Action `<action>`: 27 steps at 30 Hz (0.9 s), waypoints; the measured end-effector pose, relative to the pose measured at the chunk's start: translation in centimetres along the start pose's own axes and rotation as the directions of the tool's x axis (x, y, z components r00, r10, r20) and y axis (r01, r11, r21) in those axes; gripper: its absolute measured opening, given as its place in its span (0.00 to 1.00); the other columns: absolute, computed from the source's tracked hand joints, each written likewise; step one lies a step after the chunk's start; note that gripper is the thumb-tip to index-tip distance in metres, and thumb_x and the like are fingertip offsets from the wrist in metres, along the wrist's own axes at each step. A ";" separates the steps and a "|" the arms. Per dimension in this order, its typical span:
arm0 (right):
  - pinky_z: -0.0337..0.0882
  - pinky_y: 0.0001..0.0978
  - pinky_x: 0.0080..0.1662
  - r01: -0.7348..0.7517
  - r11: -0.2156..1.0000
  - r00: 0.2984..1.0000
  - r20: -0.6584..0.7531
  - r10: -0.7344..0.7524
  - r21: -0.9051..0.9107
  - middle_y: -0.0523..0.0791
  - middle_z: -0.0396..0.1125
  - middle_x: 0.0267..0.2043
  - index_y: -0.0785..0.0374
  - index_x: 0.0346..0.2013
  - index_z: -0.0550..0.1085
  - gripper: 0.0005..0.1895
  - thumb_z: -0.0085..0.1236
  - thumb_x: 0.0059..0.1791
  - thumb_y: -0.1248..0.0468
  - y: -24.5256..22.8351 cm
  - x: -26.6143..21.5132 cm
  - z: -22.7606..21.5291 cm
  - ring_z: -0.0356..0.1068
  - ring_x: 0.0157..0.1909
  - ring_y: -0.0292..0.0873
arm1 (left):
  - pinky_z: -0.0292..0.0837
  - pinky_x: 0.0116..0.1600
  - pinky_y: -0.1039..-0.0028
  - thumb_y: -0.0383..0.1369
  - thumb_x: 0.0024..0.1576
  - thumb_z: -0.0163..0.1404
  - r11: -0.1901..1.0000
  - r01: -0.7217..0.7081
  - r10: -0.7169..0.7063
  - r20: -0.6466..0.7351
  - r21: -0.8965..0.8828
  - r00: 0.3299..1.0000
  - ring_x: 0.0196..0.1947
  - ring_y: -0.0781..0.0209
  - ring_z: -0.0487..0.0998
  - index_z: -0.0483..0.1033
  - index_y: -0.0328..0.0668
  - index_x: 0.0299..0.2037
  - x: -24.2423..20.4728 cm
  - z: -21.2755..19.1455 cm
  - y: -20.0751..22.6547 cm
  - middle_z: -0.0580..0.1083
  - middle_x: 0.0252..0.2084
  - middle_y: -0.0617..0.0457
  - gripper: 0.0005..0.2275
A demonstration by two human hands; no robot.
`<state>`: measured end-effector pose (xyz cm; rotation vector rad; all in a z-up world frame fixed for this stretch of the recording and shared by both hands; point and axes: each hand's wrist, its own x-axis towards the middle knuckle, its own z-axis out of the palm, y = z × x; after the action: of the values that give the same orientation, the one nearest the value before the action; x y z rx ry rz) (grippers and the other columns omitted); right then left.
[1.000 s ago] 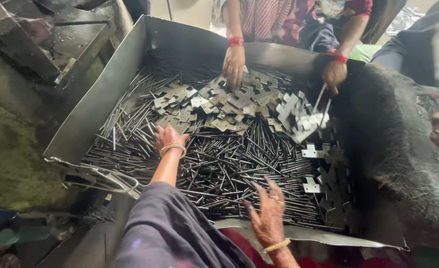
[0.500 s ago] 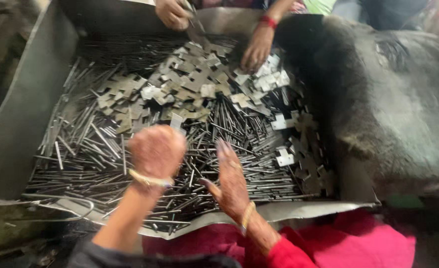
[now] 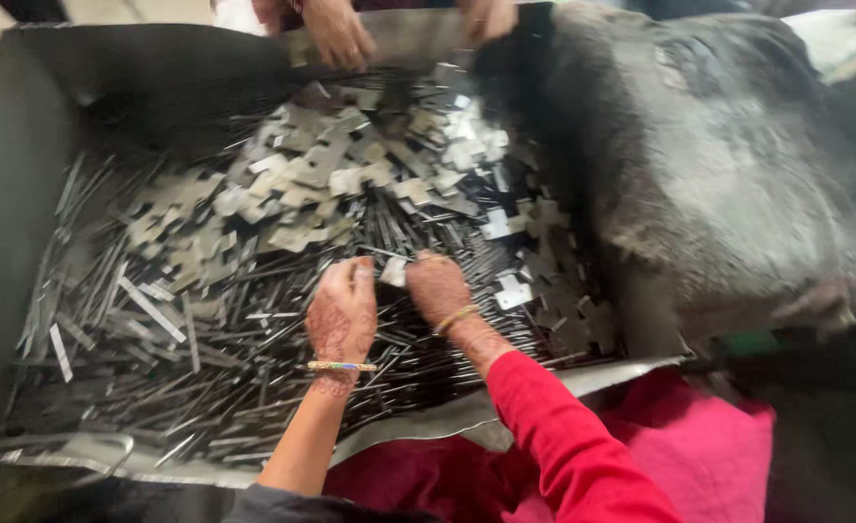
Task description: The person sorts metal parts from a large bin, picking up small metal pieces and rods by hand and placing them onto a nearby surface. The person repeatedly reaches into the bin, selects items, and moves them aside while other workers perform similar actions nearby.
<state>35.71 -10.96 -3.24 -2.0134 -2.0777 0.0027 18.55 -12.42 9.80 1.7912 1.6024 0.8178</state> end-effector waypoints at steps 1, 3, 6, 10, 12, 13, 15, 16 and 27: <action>0.74 0.49 0.43 0.030 0.999 0.998 -0.059 -0.031 -0.013 0.53 0.72 0.36 0.63 0.31 0.77 0.06 0.52 0.46 0.67 0.1 -0.1 -0.4 0.74 0.42 0.55 | 0.70 0.48 0.54 0.47 0.64 0.41 1.000 0.003 -0.003 0.007 0.009 1.000 0.45 0.41 0.77 0.80 0.45 0.47 0.2 0.9 -0.1 0.77 0.46 0.45 0.18; 0.73 0.49 0.42 -0.043 0.999 0.992 -0.115 0.046 0.034 0.52 0.72 0.35 0.62 0.32 0.77 0.06 0.53 0.46 0.67 0.9 -0.7 -2.0 0.74 0.40 0.55 | 0.71 0.47 0.54 0.43 0.64 0.42 0.999 -0.042 0.042 -0.005 -0.003 0.999 0.44 0.41 0.78 0.79 0.43 0.45 0.5 2.9 -0.3 0.77 0.44 0.44 0.16; 0.75 0.42 0.42 -0.341 0.850 0.922 -0.033 0.385 0.401 0.51 0.75 0.38 0.62 0.39 0.78 0.07 0.54 0.52 0.64 5.0 -3.1 -6.6 0.76 0.39 0.51 | 0.73 0.48 0.56 0.37 0.65 0.44 0.982 -0.165 0.155 0.104 0.090 0.982 0.43 0.44 0.79 0.79 0.44 0.43 0.0 8.0 0.7 0.78 0.42 0.43 0.11; 0.77 0.38 0.43 -0.146 -0.218 0.769 0.249 0.589 0.965 0.51 0.75 0.43 0.66 0.49 0.74 0.13 0.50 0.57 0.60 9.6 -10.2 -12.2 0.77 0.42 0.46 | 0.76 0.44 0.58 0.27 0.48 0.46 0.755 -0.633 0.589 0.250 0.170 0.769 0.41 0.46 0.80 0.78 0.43 0.43 -1.1 16.7 3.0 0.78 0.41 0.43 0.14; 0.78 0.42 0.42 0.034 -0.479 0.721 0.311 0.620 0.877 0.50 0.74 0.42 0.67 0.51 0.70 0.15 0.50 0.57 0.58 10.4 -12.7 -13.5 0.76 0.41 0.48 | 0.73 0.40 0.57 0.31 0.35 0.44 0.446 -0.817 0.893 -0.119 0.365 0.434 0.40 0.51 0.82 0.77 0.42 0.41 -2.0 19.6 2.9 0.79 0.40 0.46 0.21; 0.79 0.45 0.41 0.008 -0.497 0.655 0.371 0.658 0.868 0.50 0.74 0.41 0.66 0.50 0.69 0.15 0.50 0.56 0.58 10.9 -14.0 -14.1 0.76 0.41 0.49 | 0.74 0.38 0.59 0.31 0.37 0.47 0.433 -0.833 0.884 0.022 0.345 0.468 0.38 0.51 0.82 0.78 0.41 0.39 -1.9 20.8 2.8 0.79 0.37 0.46 0.18; 0.80 0.48 0.42 -0.006 -0.510 0.590 0.415 0.693 0.860 0.51 0.74 0.41 0.67 0.50 0.68 0.15 0.50 0.54 0.59 11.1 -15.4 -14.5 0.76 0.41 0.51 | 0.76 0.33 0.61 0.31 0.43 0.52 0.412 -0.861 0.814 0.303 0.299 0.495 0.34 0.53 0.82 0.79 0.38 0.36 -1.4 21.8 2.7 0.79 0.32 0.47 0.11; 0.80 0.47 0.43 0.000 -0.504 0.600 0.404 0.691 0.863 0.53 0.75 0.42 0.68 0.51 0.68 0.15 0.51 0.54 0.61 11.0 -15.6 -14.2 0.77 0.42 0.51 | 0.76 0.36 0.61 0.31 0.48 0.51 0.425 -0.865 0.757 0.419 0.267 0.502 0.35 0.52 0.82 0.79 0.40 0.34 -0.8 21.3 2.5 0.78 0.33 0.47 0.07; 0.80 0.47 0.41 -0.250 -0.437 0.830 0.424 0.362 0.864 0.54 0.73 0.46 0.67 0.54 0.71 0.17 0.55 0.51 0.66 5.1 -15.3 -11.4 0.76 0.40 0.49 | 0.59 0.58 0.55 0.42 0.53 0.54 0.502 -0.862 0.503 0.784 0.076 0.362 0.41 0.56 0.79 0.83 0.51 0.33 0.1 -1.1 10.0 0.78 0.31 0.55 0.09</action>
<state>43.00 -27.74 4.25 -1.0787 -0.3933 1.3226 24.04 -13.26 18.21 2.8028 0.4340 -0.0634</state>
